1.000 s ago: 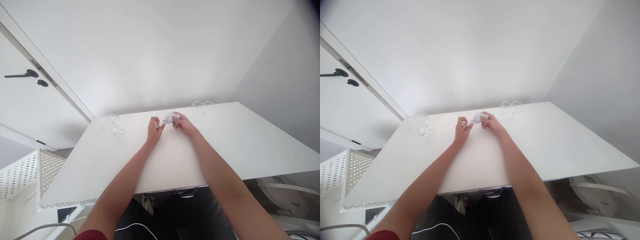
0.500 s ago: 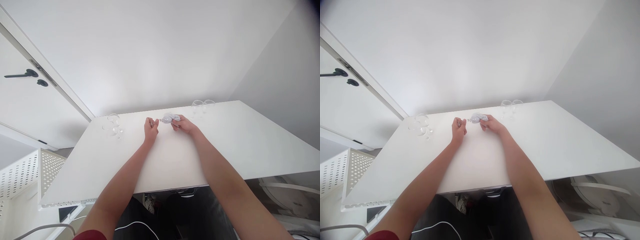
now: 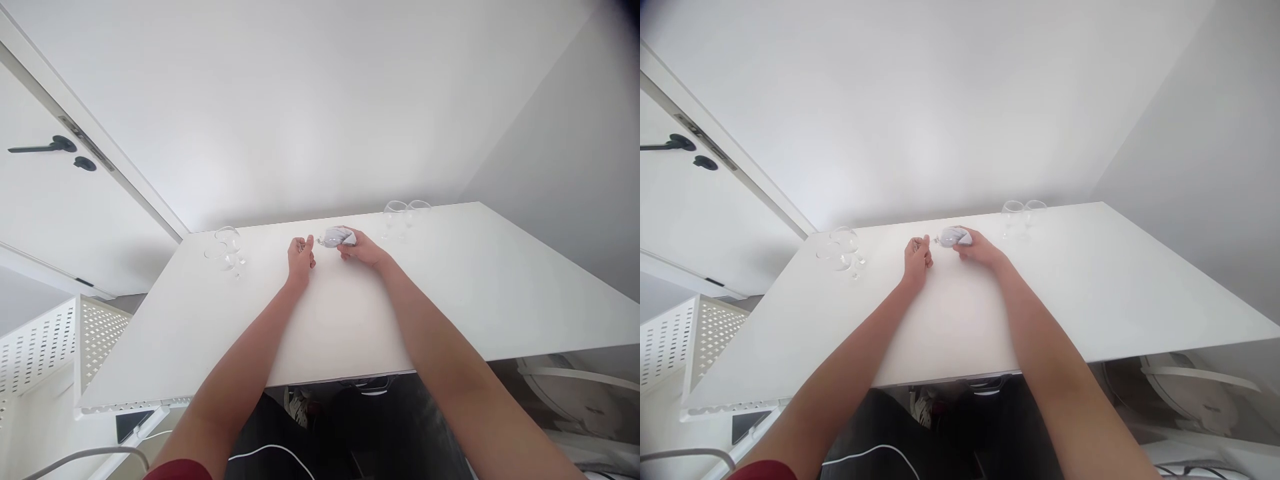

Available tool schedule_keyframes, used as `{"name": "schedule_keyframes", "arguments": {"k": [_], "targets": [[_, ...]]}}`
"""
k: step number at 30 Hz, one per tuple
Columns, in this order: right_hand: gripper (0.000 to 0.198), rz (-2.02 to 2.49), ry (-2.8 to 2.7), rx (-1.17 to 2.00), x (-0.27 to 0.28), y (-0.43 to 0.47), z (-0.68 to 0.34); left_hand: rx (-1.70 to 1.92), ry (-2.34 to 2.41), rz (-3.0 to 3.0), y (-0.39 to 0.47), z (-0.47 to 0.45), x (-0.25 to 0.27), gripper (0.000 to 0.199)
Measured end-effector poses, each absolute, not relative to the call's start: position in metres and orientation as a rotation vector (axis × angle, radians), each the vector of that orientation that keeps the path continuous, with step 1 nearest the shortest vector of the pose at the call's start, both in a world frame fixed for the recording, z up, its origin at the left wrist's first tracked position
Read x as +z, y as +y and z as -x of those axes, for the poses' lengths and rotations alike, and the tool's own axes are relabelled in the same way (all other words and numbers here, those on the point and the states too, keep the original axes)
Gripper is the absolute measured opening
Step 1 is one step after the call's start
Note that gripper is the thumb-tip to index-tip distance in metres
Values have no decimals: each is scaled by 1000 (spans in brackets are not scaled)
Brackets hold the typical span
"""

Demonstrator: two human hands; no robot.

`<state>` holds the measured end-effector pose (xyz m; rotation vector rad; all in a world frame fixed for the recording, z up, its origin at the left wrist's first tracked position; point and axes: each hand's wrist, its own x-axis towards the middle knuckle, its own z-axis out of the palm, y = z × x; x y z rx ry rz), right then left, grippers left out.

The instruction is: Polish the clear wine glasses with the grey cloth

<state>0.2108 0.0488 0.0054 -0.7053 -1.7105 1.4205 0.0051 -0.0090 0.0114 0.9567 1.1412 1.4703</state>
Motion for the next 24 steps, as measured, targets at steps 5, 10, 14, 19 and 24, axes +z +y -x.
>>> {"name": "schedule_keyframes", "arguments": {"k": [5, 10, 14, 19, 24], "targets": [[43, 768, -1569, 1372, 1, 54, -211, 1468, 1197, -1279, -15, -8, 15, 41], [48, 749, -1426, 1571, 8, 48, -216, 1385, 1141, -1286, -16, -5, 16, 40], [50, 691, -1507, 1606, 11, 46, -220, 1393, 1081, -1201, -12, -2, 13, 39], [56, 644, -1690, 1520, 11, 47, -223, 1414, 1036, -1012, -3, 4, 6, 39], [51, 744, -1658, 1313, 11, 46, -214, 1448, 1049, -944, -3, 2, 5, 41]]}}
